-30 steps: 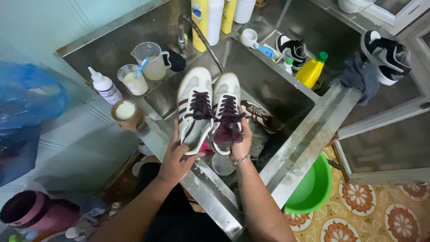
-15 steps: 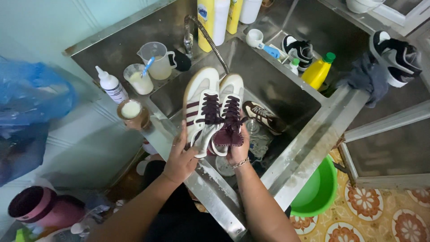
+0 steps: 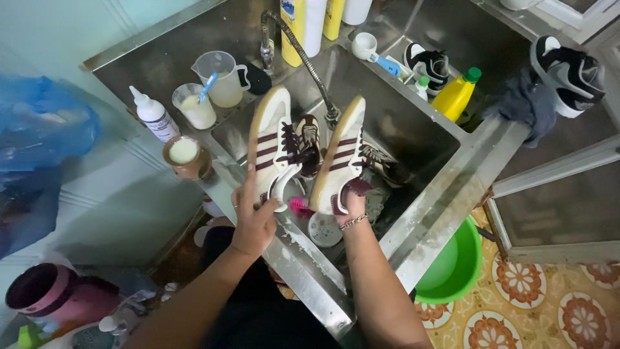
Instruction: Cleaning and scrubbing several pairs of sneakers in a sink.
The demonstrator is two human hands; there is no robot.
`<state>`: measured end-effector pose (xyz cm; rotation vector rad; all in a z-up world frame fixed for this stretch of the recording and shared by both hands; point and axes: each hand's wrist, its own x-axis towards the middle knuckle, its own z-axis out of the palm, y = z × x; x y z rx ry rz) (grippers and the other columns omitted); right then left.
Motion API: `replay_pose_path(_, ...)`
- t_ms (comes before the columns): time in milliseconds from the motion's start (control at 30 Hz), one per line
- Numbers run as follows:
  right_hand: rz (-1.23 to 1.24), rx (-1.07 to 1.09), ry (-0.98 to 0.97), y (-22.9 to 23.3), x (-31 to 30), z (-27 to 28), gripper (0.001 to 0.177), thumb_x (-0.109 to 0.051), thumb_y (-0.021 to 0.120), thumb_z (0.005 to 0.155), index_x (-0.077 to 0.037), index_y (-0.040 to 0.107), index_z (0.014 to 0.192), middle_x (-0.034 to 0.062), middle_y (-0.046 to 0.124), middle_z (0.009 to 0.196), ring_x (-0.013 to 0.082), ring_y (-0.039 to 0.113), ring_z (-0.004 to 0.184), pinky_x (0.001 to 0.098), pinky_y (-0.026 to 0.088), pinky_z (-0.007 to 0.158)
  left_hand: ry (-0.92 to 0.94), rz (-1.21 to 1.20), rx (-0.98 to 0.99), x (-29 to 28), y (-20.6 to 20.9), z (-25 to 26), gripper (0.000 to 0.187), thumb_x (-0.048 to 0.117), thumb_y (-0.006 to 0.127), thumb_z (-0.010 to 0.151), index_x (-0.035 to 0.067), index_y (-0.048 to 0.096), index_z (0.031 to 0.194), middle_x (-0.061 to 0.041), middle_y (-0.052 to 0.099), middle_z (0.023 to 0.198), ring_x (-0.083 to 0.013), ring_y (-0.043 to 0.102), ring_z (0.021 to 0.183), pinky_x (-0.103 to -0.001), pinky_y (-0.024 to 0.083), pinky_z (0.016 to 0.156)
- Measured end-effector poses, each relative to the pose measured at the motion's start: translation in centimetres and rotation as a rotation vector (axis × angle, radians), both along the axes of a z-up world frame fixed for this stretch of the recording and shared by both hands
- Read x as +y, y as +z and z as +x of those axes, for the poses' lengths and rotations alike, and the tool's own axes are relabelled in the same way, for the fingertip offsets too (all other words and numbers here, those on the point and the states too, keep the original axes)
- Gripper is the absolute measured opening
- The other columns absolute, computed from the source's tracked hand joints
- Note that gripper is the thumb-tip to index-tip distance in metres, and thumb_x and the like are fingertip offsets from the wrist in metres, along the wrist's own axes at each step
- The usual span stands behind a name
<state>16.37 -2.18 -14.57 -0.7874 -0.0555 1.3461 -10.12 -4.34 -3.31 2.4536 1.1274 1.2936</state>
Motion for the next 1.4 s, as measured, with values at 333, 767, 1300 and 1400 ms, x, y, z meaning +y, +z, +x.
replay_pose_path(333,0.15,0.065,0.143,3.2,-0.4,-1.5,0.05,-0.044,0.043,0.105,-0.01,0.056,0.14,0.0089,0.066,0.132,0.0274,0.067,0.114,0.0449,0.054,0.097,-0.057,-0.015,0.1,-0.2,0.7,0.1,0.022,-0.005,0.063,0.08,0.011,0.073,0.092,-0.024,0.025,0.168,-0.0345,0.042,0.143,-0.048,0.027,0.115)
replay_pose_path(767,0.094,0.037,0.061,3.3,0.0,-0.1,0.056,-0.046,0.039,0.106,-0.005,0.056,0.14,0.0117,0.065,0.136,0.0305,0.064,0.119,0.0442,0.051,0.103,-0.039,0.002,0.09,-0.2,1.0,0.2,0.019,-0.005,0.063,0.079,0.009,0.069,0.09,-0.023,0.028,0.167,-0.0357,0.04,0.144,-0.047,0.028,0.116)
replay_pose_path(1300,-0.376,0.188,-0.122,-3.4,1.2,11.5,0.024,-0.032,0.057,0.1,-0.021,0.07,0.116,0.0024,0.075,0.118,0.0249,0.069,0.109,0.0509,0.053,0.094,0.117,-0.329,-0.173,0.3,-2.4,0.2,0.026,0.005,0.079,0.081,0.006,0.065,0.103,-0.02,0.039,0.136,-0.0343,0.056,0.122,-0.036,0.058,0.099)
replay_pose_path(1400,-0.465,0.163,-0.157,-5.7,2.7,12.6,0.021,-0.027,0.06,0.103,-0.018,0.072,0.118,0.0044,0.074,0.12,0.0275,0.07,0.111,0.0519,0.058,0.096,0.175,-0.058,-0.123,0.7,0.5,0.1,0.04,0.005,0.083,0.079,0.003,0.059,0.11,-0.017,0.04,0.136,-0.0385,0.056,0.116,-0.045,0.05,0.099)
